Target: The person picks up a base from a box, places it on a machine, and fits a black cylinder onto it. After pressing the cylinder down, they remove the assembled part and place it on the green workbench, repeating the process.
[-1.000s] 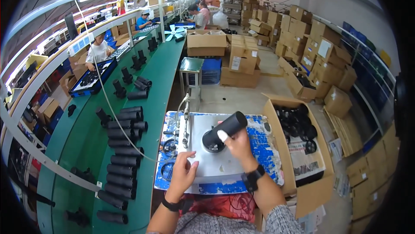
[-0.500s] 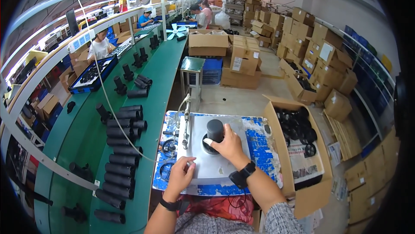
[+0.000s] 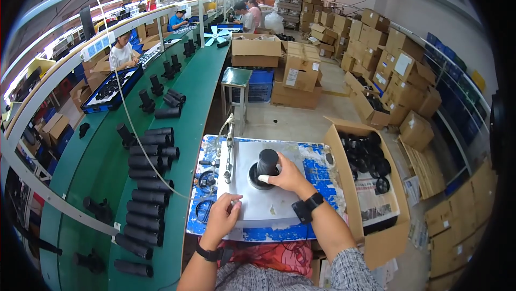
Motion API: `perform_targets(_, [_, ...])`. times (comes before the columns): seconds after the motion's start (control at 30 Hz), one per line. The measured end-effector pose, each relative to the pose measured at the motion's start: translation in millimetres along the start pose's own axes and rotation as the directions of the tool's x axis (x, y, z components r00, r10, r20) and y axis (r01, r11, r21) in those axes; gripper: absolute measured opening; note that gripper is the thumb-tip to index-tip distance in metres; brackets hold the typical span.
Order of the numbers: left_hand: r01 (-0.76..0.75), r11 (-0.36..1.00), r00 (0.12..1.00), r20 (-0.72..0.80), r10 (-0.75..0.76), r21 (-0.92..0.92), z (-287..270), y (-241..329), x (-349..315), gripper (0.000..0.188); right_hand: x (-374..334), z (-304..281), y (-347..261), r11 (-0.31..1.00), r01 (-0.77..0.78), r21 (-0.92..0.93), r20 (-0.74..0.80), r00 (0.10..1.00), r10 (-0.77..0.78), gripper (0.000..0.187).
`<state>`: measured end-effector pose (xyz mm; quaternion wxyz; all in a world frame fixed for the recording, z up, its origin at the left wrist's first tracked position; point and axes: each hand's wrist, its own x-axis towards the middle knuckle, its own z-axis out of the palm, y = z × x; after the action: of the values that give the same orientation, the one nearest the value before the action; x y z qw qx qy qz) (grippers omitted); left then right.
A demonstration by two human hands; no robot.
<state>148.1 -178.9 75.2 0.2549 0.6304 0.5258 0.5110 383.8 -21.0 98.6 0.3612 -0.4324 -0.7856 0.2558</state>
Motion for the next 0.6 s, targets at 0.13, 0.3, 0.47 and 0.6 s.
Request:
perform_targets(0.13, [-0.004, 1.0, 1.0, 0.002, 0.004, 0.011, -2.8, -1.4, -0.3, 0.017, -2.4, 7.9, -24.6, 0.997, -0.04, 0.068, -0.077, 0.996, 0.045, 0.073])
perform_targets(0.3, [0.05, 0.969, 0.998, -0.034, -0.06, -0.243, -14.1, -20.3, 5.5, 0.017, -13.5, 12.4, -30.6, 0.985, -0.111, -0.135, -0.183, 0.979, 0.086, 0.07])
perform_targets(0.47, [-0.082, 0.954, 0.987, -0.11, 0.118, 0.287, -57.5, -66.5, 100.3, 0.018, -23.4, 12.9, -16.1, 0.959, -0.128, -0.255, -0.261, 0.964, 0.059, 0.069])
perform_targets(0.6, [0.004, 0.732, 1.0, -0.001, -0.005, 0.681, -88.8, -173.4, 143.2, 0.028, -15.9, 25.5, -32.8, 0.977, -0.059, -0.204, -0.248, 0.969, 0.007, 0.07])
